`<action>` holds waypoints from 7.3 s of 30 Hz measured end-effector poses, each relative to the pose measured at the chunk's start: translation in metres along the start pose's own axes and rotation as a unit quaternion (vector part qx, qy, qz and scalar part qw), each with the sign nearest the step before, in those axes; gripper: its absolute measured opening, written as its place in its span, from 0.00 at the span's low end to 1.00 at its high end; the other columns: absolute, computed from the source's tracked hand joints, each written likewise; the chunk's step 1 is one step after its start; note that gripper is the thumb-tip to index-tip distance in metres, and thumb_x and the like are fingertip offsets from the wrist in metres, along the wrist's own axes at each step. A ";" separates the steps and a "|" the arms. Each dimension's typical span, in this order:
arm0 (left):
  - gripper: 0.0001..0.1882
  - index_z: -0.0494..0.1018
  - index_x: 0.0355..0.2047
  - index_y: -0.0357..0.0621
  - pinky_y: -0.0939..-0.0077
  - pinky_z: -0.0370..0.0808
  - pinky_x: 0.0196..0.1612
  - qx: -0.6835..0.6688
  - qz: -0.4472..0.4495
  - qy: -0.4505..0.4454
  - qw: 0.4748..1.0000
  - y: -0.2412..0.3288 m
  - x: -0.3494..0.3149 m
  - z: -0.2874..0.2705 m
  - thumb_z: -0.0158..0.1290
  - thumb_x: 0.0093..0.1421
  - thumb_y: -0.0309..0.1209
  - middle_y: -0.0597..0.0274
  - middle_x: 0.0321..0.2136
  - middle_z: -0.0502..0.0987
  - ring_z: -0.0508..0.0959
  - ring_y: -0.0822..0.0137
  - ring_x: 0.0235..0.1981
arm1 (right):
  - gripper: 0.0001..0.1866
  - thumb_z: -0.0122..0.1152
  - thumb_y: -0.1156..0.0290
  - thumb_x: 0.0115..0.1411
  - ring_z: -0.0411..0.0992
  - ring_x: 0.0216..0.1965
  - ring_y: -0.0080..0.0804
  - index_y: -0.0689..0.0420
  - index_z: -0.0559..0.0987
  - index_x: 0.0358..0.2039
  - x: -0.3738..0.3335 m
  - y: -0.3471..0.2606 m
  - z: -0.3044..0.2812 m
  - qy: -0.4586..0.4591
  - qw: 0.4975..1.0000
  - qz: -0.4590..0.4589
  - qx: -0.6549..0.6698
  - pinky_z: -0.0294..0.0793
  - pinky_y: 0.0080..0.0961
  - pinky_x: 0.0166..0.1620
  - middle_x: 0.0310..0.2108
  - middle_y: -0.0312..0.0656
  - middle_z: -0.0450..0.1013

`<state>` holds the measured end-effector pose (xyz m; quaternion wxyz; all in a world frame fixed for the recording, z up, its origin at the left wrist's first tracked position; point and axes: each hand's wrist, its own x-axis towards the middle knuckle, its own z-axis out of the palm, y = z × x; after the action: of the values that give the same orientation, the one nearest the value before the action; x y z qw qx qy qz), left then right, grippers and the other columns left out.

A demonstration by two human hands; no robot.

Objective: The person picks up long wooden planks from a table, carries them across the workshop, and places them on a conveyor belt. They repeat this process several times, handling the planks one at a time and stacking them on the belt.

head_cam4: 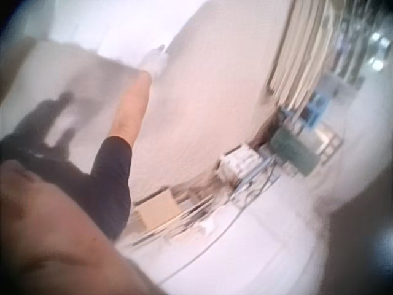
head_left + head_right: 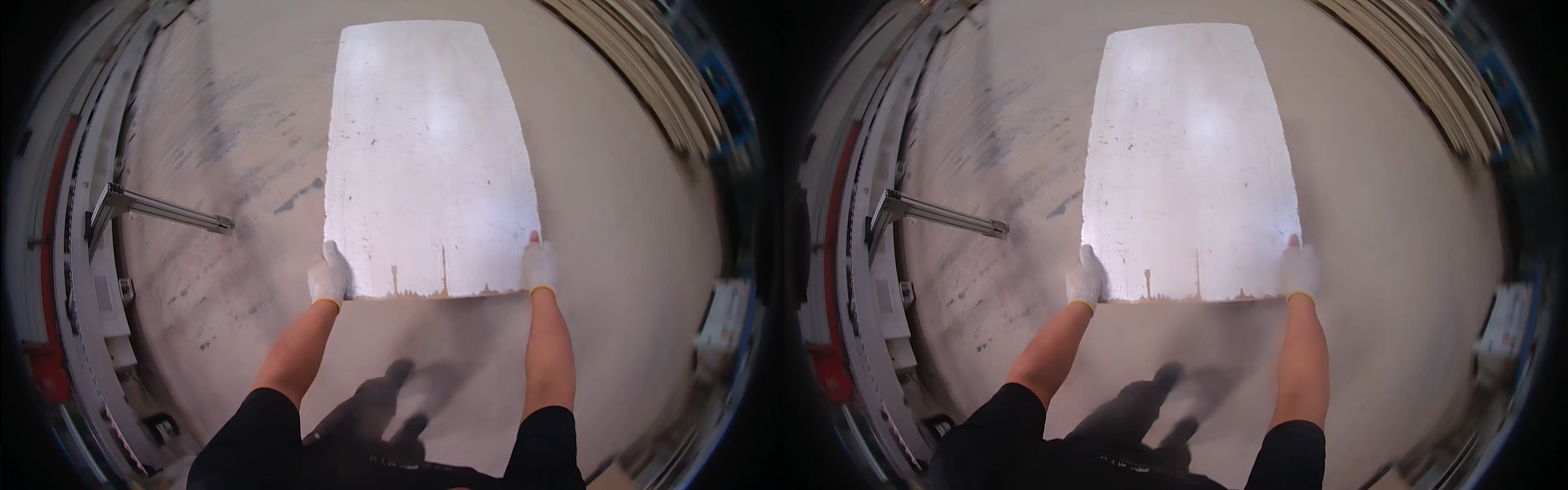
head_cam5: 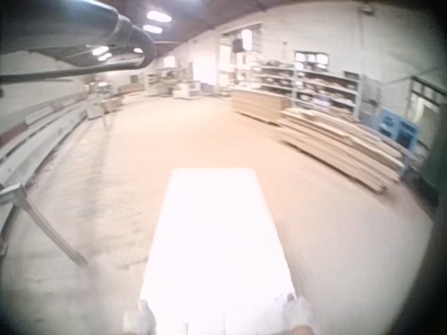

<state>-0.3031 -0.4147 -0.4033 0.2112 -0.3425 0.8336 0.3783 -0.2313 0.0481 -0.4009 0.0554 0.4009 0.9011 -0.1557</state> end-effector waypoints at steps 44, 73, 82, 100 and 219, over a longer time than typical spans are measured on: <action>0.39 0.79 0.48 0.27 0.40 0.76 0.58 0.085 0.109 0.066 0.988 -0.009 0.009 0.010 0.39 0.72 0.59 0.22 0.46 0.81 0.81 0.27 0.52 | 0.36 0.41 0.43 0.78 0.74 0.62 0.68 0.67 0.80 0.55 -0.023 -0.020 -0.025 -0.057 0.996 0.060 -0.021 0.72 0.55 0.64 0.59 0.68 0.76; 0.37 0.79 0.56 0.29 0.42 0.79 0.52 0.064 0.103 0.095 0.988 -0.088 0.068 -0.054 0.42 0.75 0.57 0.31 0.52 0.82 0.83 0.32 0.52 | 0.27 0.36 0.56 0.81 0.78 0.54 0.67 0.65 0.79 0.55 -0.034 -0.106 0.062 -0.107 0.994 -0.012 -0.011 0.78 0.56 0.57 0.51 0.66 0.79; 0.19 0.76 0.51 0.44 0.48 0.83 0.44 0.310 0.286 0.083 0.903 -0.058 0.047 0.048 0.47 0.74 0.46 0.40 0.38 0.83 0.86 0.41 0.41 | 0.25 0.44 0.56 0.79 0.80 0.49 0.62 0.62 0.85 0.42 -0.028 0.008 -0.023 -0.014 0.961 -0.108 -0.254 0.82 0.53 0.50 0.46 0.58 0.82; 0.32 0.73 0.46 0.32 0.38 0.76 0.54 0.122 0.136 0.049 0.982 -0.016 -0.001 -0.013 0.42 0.74 0.56 0.25 0.42 0.82 0.82 0.26 0.47 | 0.32 0.43 0.45 0.78 0.75 0.57 0.72 0.65 0.75 0.56 -0.041 -0.037 -0.029 -0.042 0.998 0.047 -0.032 0.73 0.59 0.60 0.55 0.70 0.77; 0.27 0.78 0.57 0.44 0.46 0.81 0.54 0.680 0.546 -0.426 0.240 0.779 -0.108 0.903 0.63 0.59 0.40 0.48 0.54 0.84 0.83 0.44 0.54 | 0.17 0.58 0.62 0.69 0.83 0.39 0.38 0.58 0.86 0.48 0.485 0.471 -0.272 0.109 0.792 0.488 0.351 0.82 0.39 0.46 0.34 0.45 0.84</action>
<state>-0.7154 0.7028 -0.5228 0.4320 0.6780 0.5547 -0.2145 -0.2022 0.7758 -0.3643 -0.1191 0.7936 0.4693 -0.3686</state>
